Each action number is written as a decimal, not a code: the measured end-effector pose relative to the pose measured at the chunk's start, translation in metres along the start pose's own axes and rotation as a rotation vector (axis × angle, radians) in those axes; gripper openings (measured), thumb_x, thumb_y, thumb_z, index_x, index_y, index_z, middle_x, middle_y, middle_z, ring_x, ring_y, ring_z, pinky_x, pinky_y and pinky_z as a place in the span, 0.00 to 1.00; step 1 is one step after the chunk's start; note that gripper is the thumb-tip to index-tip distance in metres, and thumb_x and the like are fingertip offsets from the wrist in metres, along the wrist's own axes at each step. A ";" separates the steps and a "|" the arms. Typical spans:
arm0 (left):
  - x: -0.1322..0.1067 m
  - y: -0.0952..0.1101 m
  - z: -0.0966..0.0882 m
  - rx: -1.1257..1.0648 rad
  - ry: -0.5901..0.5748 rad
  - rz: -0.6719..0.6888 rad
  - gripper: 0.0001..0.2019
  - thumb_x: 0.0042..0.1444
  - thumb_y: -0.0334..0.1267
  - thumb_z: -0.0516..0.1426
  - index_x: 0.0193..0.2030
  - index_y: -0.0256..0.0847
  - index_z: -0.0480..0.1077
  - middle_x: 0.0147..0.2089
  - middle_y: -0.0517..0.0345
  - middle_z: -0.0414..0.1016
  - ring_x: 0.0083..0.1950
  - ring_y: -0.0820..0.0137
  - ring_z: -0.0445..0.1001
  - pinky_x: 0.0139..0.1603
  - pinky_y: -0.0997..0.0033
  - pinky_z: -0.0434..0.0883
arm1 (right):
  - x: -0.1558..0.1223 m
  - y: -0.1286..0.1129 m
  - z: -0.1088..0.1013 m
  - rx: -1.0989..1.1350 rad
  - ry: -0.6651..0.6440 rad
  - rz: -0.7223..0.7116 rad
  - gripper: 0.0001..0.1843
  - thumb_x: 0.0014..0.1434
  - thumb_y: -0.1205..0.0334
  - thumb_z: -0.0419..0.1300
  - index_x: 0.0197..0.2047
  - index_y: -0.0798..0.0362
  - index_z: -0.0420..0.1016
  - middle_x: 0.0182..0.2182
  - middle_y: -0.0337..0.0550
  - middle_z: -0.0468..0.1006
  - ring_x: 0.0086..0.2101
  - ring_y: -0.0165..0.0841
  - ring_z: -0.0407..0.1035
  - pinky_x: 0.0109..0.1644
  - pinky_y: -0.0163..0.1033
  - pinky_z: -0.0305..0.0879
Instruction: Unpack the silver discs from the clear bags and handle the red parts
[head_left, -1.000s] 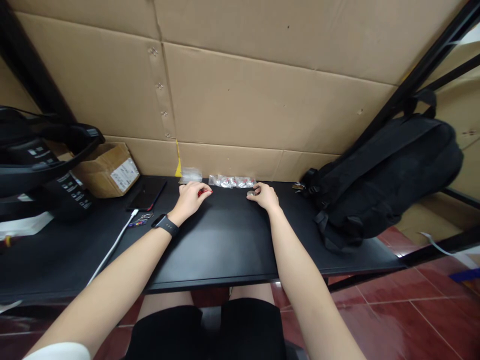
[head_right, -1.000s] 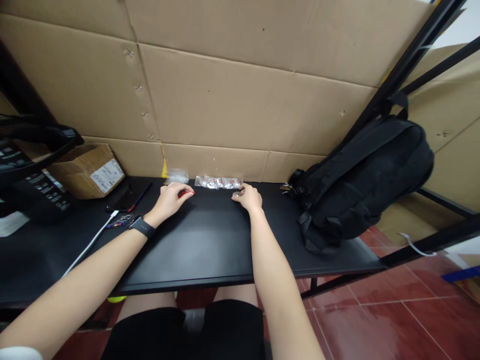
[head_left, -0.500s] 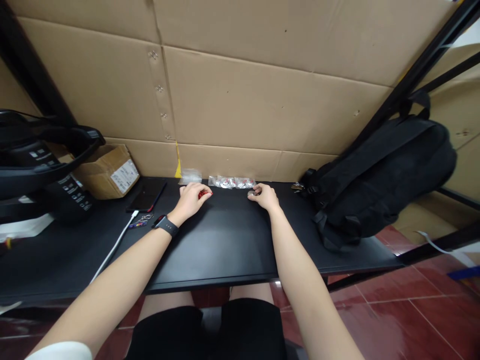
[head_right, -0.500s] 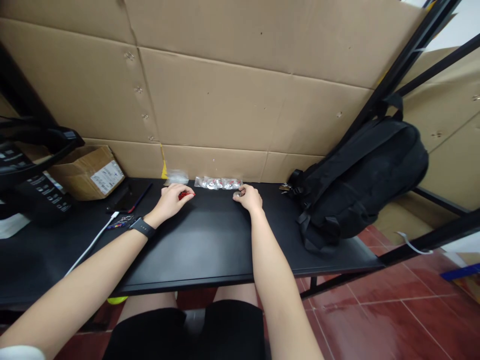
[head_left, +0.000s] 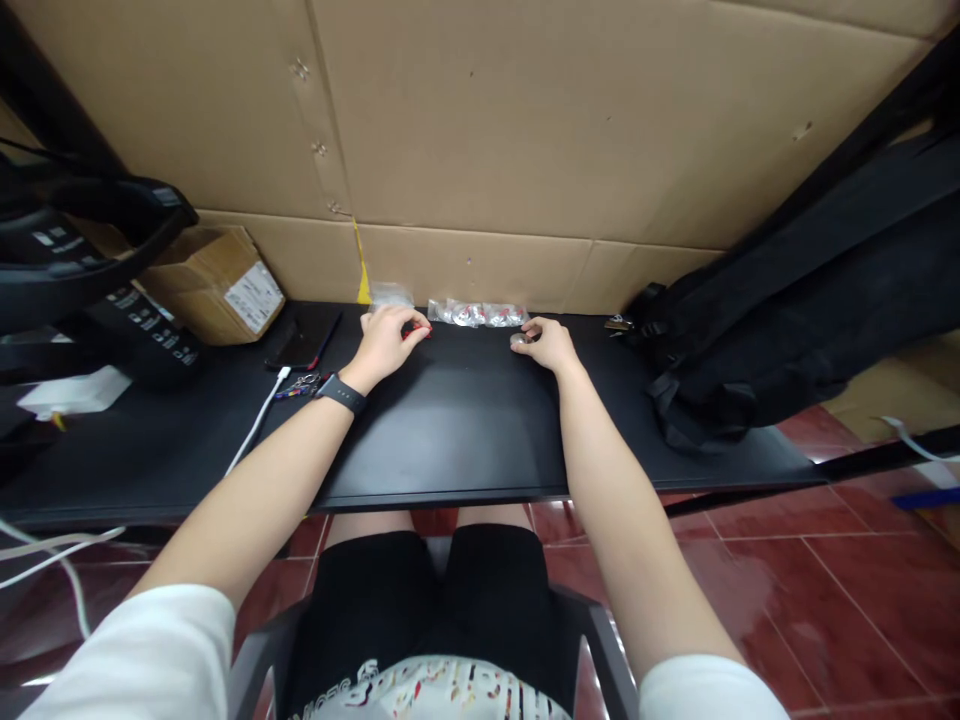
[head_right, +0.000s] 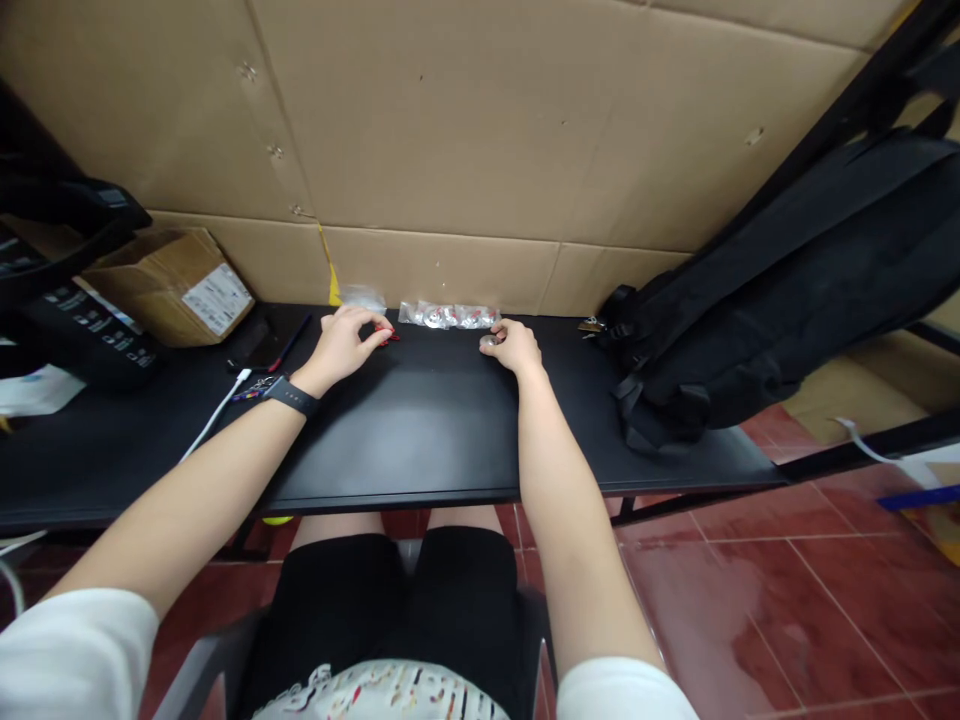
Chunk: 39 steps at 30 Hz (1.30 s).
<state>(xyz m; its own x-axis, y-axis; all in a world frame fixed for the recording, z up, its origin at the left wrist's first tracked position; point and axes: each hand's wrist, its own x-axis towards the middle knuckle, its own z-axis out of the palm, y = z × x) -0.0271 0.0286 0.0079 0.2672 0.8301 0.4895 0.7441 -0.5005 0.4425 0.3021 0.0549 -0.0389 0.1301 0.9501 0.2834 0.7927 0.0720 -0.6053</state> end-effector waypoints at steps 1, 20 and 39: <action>0.000 0.000 -0.001 0.001 0.010 0.002 0.04 0.63 0.39 0.60 0.38 0.44 0.76 0.45 0.57 0.80 0.53 0.58 0.70 0.53 0.58 0.56 | 0.000 0.000 0.000 0.001 0.001 0.001 0.21 0.42 0.56 0.74 0.41 0.49 0.80 0.37 0.40 0.82 0.39 0.36 0.76 0.48 0.41 0.69; 0.005 -0.005 0.000 0.030 0.000 0.040 0.04 0.62 0.39 0.61 0.36 0.44 0.75 0.43 0.58 0.80 0.51 0.59 0.70 0.51 0.60 0.55 | 0.001 -0.011 -0.006 -0.043 -0.045 0.012 0.20 0.44 0.55 0.74 0.41 0.49 0.80 0.36 0.39 0.82 0.37 0.35 0.76 0.44 0.38 0.68; -0.001 0.001 0.002 -0.021 -0.029 0.038 0.07 0.65 0.41 0.57 0.41 0.45 0.76 0.51 0.54 0.74 0.57 0.59 0.68 0.54 0.58 0.57 | -0.008 -0.045 0.012 0.033 -0.030 -0.202 0.21 0.45 0.58 0.73 0.44 0.47 0.78 0.40 0.41 0.82 0.39 0.37 0.76 0.46 0.41 0.70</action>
<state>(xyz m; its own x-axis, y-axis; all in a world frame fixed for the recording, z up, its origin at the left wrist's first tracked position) -0.0254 0.0283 0.0063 0.3128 0.8170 0.4844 0.7200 -0.5366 0.4401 0.2584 0.0481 -0.0231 -0.0479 0.9237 0.3800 0.7807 0.2719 -0.5627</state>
